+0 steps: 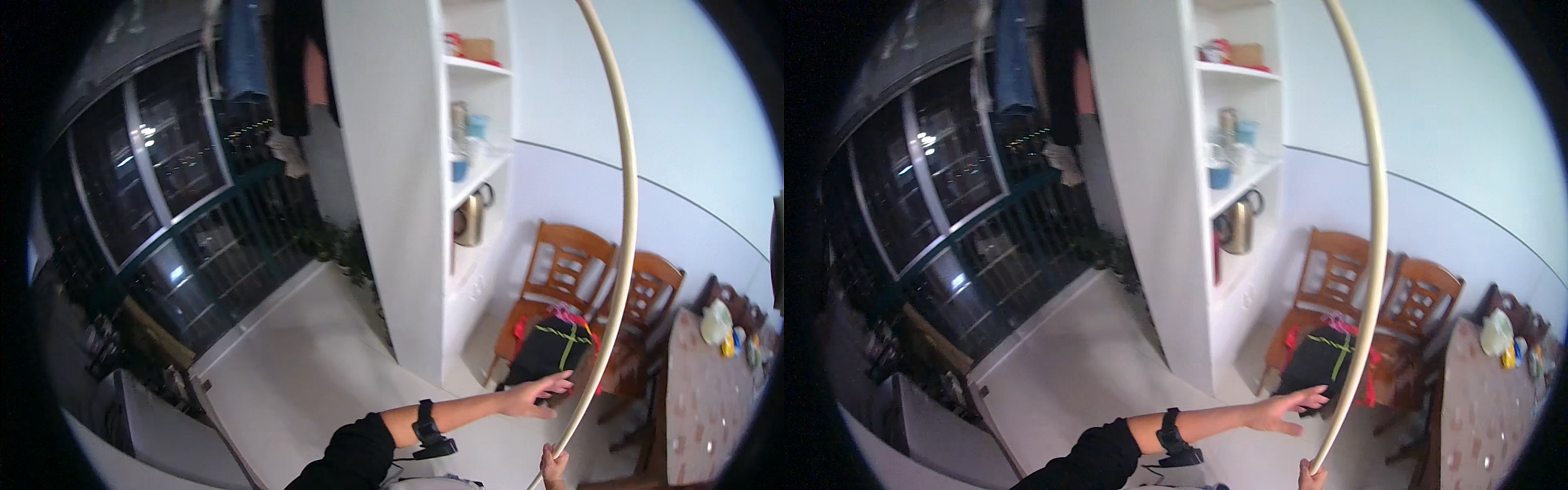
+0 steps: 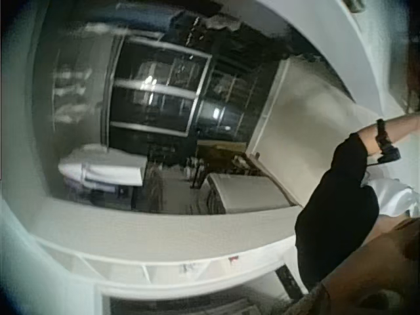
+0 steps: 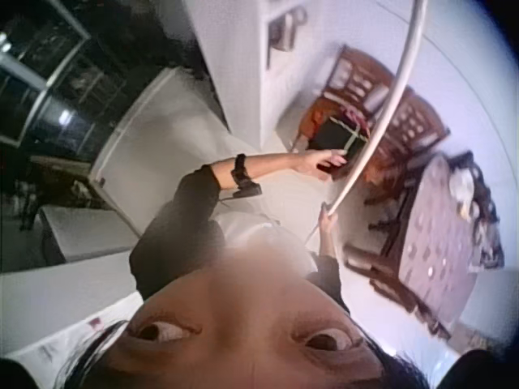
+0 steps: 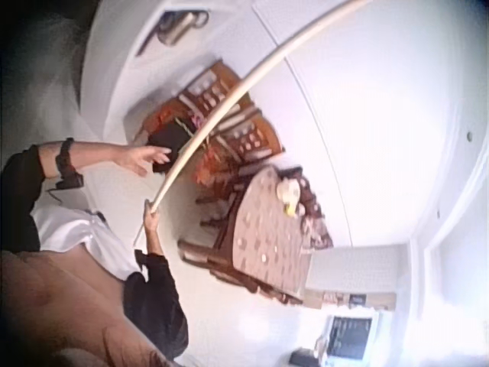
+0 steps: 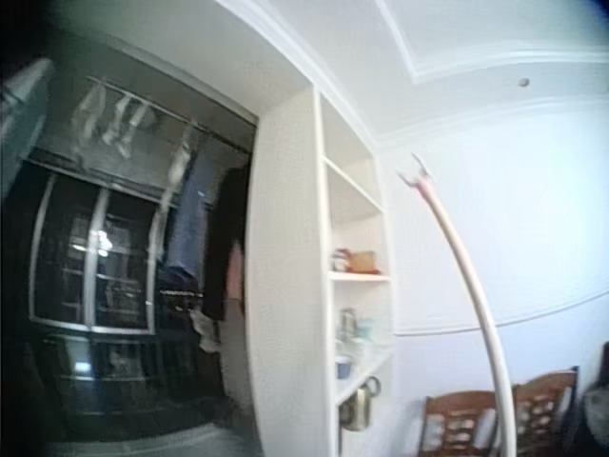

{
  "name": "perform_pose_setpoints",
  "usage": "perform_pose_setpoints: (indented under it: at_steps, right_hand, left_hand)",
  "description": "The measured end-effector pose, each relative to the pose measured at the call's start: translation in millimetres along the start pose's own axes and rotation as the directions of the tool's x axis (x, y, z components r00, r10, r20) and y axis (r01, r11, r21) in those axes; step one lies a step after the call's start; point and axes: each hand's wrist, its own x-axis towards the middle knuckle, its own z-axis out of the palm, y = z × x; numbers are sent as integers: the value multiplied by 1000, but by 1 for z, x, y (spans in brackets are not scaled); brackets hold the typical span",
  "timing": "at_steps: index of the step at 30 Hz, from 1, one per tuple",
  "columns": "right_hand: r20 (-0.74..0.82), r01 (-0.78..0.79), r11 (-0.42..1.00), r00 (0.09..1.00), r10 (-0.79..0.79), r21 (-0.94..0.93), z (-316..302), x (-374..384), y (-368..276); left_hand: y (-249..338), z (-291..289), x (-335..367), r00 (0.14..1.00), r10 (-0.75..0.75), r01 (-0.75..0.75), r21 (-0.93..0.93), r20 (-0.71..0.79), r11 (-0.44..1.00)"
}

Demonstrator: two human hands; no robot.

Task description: The person uses a long pole with a hook to remove clothes from a high drying rack and places them on a chair. The person removes a red shirt, a brown shirt, black pants, a pink towel, a grey towel, and a pair of jeans.

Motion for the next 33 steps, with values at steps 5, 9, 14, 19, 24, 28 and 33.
perform_pose_setpoints:
  at_steps: [5,9,14,19,24,28,33]
  right_hand:
    - [328,203,955,936,-125,-214,105,35,-25]
    - [476,297,843,878,-56,-449,164,18,4]
    - [431,274,919,893,-132,-284,237,-24,32]
    - [586,318,947,775,-237,-38,357,21,-76]
    - [576,356,926,733,-362,128,446,70,-231]
    - [484,478,869,736,-474,125,512,108,-316]
    - [446,485,865,750,-488,129,594,155,-373]
  left_hand:
    - [88,-19,-43,923,63,-70,-4,-379,998]
    - [160,-86,-112,701,272,-171,214,-660,962]
    - [237,-163,-185,571,380,-44,434,-728,900]
    - [213,-179,-261,634,103,234,317,-766,919]
    - [194,-168,-374,504,-16,304,160,-864,939]
    - [190,-166,-442,291,29,391,146,-956,909]
    - [188,-184,-498,80,43,380,70,-996,922]
